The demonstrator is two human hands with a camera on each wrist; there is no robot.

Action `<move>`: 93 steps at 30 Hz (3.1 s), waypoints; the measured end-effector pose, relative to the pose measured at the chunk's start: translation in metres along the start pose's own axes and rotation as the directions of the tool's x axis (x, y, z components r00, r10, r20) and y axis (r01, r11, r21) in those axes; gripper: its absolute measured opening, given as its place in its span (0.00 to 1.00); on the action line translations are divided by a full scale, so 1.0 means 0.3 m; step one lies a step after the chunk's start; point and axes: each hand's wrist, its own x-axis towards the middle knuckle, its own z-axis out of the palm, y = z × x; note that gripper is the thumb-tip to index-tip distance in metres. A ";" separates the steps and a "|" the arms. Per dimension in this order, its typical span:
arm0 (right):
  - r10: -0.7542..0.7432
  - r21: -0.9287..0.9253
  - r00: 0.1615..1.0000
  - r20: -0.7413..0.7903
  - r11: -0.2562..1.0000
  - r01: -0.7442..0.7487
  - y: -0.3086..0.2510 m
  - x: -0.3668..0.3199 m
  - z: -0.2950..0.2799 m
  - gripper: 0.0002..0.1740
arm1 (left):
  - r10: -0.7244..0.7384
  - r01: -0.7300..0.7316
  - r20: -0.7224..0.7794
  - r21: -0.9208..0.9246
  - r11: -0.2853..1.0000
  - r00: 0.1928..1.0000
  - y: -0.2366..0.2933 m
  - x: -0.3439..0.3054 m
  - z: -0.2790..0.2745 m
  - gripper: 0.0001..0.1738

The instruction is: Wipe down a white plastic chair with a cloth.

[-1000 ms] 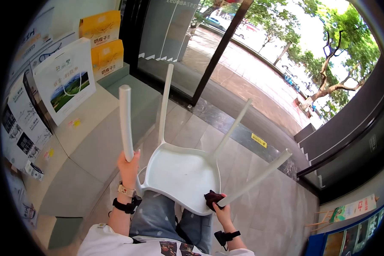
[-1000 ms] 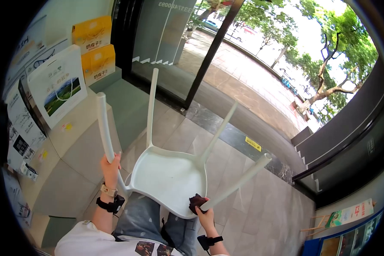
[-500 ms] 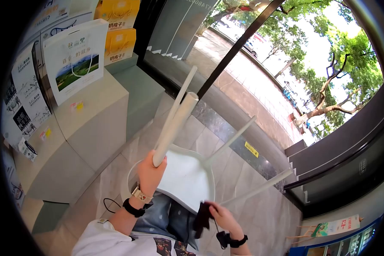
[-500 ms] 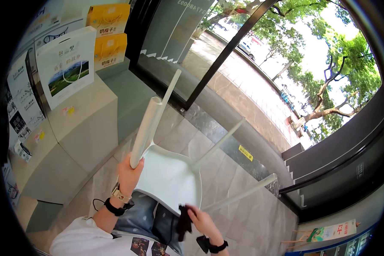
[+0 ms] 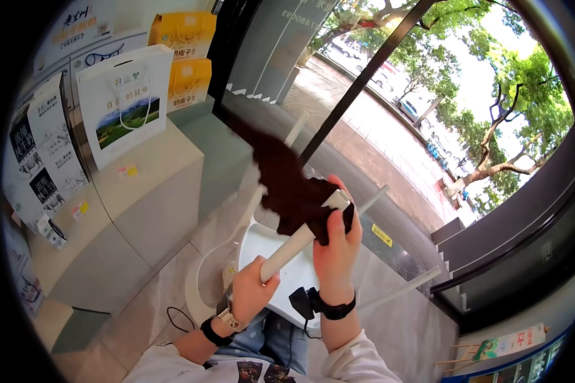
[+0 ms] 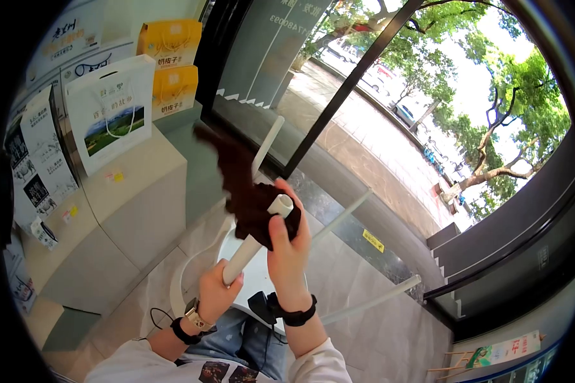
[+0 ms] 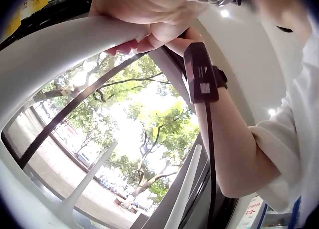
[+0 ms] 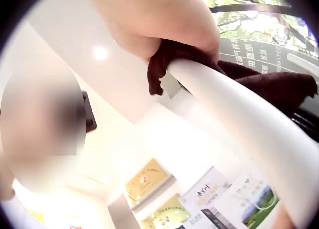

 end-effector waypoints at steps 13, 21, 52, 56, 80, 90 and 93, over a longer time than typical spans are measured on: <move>0.087 0.242 0.996 -0.007 0.967 -0.083 0.007 -0.047 -0.023 0.15 | 0.446 -0.424 0.084 0.503 0.753 0.891 -0.196 -0.107 0.053 0.19; -0.015 0.066 1.000 0.016 0.998 0.014 -0.079 -0.139 -0.106 0.20 | 0.296 -0.353 0.245 0.239 0.904 0.923 -0.178 -0.156 0.083 0.12; -0.051 0.197 0.982 -0.180 0.977 0.087 -0.315 -0.360 -0.484 0.09 | 0.240 -0.267 0.755 -0.089 0.960 0.611 0.049 -0.125 0.217 0.36; -0.099 0.295 0.970 -0.224 0.941 0.164 -0.346 -0.450 -0.498 0.12 | 0.216 -0.392 0.695 0.103 0.914 0.686 -0.166 -0.071 0.078 0.44; -0.083 0.413 0.947 -0.312 0.885 0.214 -0.396 -0.704 -0.704 0.08 | -0.797 0.827 0.223 -0.192 0.528 0.561 -1.124 -0.107 -0.329 0.43; 0.107 0.187 0.457 -0.883 0.974 0.132 -0.398 -1.017 -0.902 0.10 | -0.685 0.677 0.106 0.100 0.729 0.721 -0.786 -0.059 -0.301 0.33; 0.137 0.216 0.395 -0.909 0.962 0.165 -0.368 -1.102 -0.966 0.11 | -0.643 0.628 0.106 0.142 0.765 0.759 -0.743 -0.053 -0.281 0.28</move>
